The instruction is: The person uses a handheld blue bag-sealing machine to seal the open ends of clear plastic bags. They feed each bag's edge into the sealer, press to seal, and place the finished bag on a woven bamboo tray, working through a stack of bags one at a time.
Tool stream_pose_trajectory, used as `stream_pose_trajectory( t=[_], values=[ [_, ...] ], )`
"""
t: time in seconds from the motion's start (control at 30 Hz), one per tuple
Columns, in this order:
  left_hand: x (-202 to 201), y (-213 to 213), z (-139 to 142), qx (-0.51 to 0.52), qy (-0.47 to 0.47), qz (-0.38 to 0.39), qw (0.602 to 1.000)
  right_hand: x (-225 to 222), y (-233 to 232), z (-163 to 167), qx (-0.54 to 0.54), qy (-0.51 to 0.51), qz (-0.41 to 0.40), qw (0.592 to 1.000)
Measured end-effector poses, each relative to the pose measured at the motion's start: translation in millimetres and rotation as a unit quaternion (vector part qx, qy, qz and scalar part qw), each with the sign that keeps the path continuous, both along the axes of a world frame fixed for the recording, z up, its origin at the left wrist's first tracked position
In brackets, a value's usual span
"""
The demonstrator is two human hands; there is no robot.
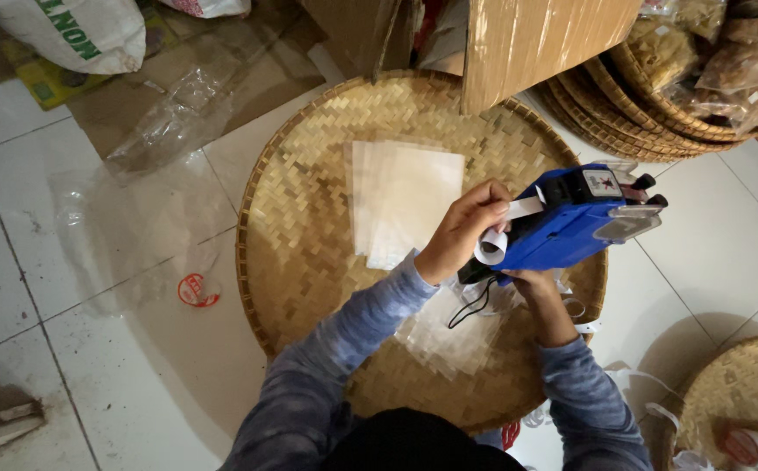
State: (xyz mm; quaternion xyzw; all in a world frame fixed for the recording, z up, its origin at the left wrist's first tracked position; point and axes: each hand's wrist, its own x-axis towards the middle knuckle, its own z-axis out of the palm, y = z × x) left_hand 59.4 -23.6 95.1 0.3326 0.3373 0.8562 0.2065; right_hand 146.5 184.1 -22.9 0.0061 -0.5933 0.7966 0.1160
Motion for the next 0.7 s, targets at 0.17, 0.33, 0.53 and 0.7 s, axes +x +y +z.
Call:
stream_pose_trajectory(
  t=[0.17, 0.33, 0.53, 0.7],
  values=[
    [-17, -15, 13, -0.049, 0.006, 0.037, 0.998, 0, 30, -13, 0.099, -0.027, -0.035, 0.994],
    [-24, -35, 26, -0.084, 0.070, 0.122, 0.986, 0, 54, -21, 0.313, 0.009, -0.057, 0.948],
    [-18, -38, 25, -0.133, 0.029, 0.084, 0.987, 3, 40, -14, 0.184, -0.005, -0.022, 0.983],
    [-24, -36, 20, -0.167, 0.102, 0.154, 0.969, -1, 36, -7, 0.210, 0.000, -0.029, 0.977]
  ],
)
